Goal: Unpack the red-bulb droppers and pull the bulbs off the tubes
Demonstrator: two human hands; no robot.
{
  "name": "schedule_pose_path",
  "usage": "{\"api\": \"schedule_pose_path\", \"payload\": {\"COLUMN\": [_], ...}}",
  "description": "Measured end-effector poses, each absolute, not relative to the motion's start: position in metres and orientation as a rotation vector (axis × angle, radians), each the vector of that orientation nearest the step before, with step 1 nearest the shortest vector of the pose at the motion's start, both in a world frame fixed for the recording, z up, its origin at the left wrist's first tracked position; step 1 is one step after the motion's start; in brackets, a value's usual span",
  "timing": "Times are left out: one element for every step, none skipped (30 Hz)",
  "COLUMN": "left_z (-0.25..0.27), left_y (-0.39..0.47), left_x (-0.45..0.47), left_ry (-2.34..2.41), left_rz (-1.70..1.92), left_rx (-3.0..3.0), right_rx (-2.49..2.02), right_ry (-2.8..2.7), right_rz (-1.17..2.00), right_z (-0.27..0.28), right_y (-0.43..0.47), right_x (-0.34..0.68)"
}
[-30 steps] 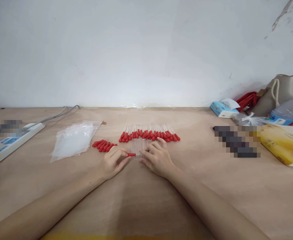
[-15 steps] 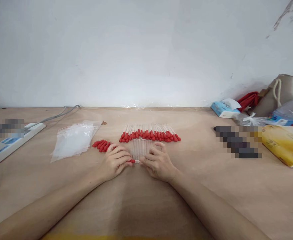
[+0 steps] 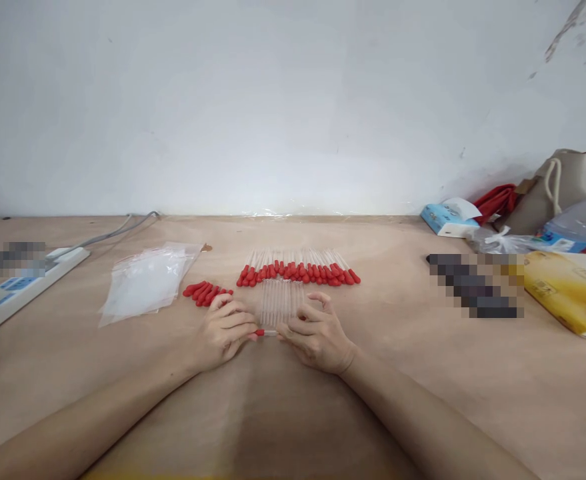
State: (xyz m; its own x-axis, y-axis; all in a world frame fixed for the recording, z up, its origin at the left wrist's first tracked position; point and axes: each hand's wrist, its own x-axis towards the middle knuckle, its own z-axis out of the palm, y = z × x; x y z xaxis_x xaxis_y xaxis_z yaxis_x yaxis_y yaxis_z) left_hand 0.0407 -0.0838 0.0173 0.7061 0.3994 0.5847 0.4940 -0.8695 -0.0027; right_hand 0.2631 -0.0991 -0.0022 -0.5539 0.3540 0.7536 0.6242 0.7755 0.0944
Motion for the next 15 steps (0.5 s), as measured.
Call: {"api": "schedule_pose_path", "payload": {"left_z": [0.016,0.015,0.013,0.012,0.011,0.011,0.012,0.013,0.016,0.019,0.023,0.028,0.033,0.038,0.043], "left_y": [-0.083,-0.082,-0.081,-0.080,-0.079,-0.077,-0.076,-0.073,-0.071,-0.067,-0.063,-0.058,-0.052,-0.045,-0.039], "left_x": [0.039,0.037,0.034,0.030,0.026,0.023,0.020,0.018,0.016,0.015,0.013,0.010,0.005,-0.001,-0.008], "left_ry": [-0.725,-0.728,-0.742,-0.767,-0.805,-0.849,-0.894,-0.938,-0.989,-1.051,-1.131,-1.231,-1.348,-1.479,-1.625], "left_rz": [-0.889,-0.897,-0.916,-0.946,-0.989,-1.043,-1.103,-1.166,-1.228,-1.281,-1.329,-1.367,-1.391,-1.397,-1.377], "left_rx": [-2.757,-2.758,-2.751,-2.735,-2.710,-2.682,-2.655,-2.628,-2.597,-2.553,-2.491,-2.411,-2.324,-2.246,-2.196], "right_rx": [-0.720,-0.716,-0.717,-0.727,-0.750,-0.786,-0.833,-0.883,-0.938,-0.993,-1.046,-1.096,-1.137,-1.165,-1.181], "right_ry": [-2.202,-2.201,-2.197,-2.185,-2.164,-2.135,-2.096,-2.062,-2.038,-2.024,-2.020,-2.017,-2.013,-2.002,-1.985], "right_rz": [-0.454,-0.452,-0.450,-0.447,-0.441,-0.432,-0.419,-0.401,-0.382,-0.363,-0.344,-0.325,-0.307,-0.291,-0.280], "right_z": [-0.003,-0.003,-0.003,-0.003,-0.003,-0.003,-0.003,-0.003,-0.003,-0.003,-0.002,-0.001,0.000,0.001,0.002], "right_y": [-0.099,-0.098,-0.097,-0.095,-0.092,-0.089,-0.086,-0.082,-0.079,-0.076,-0.074,-0.073,-0.072,-0.071,-0.071], "right_x": [0.264,0.266,0.269,0.272,0.276,0.280,0.284,0.286,0.286,0.285,0.282,0.278,0.273,0.268,0.263]}}
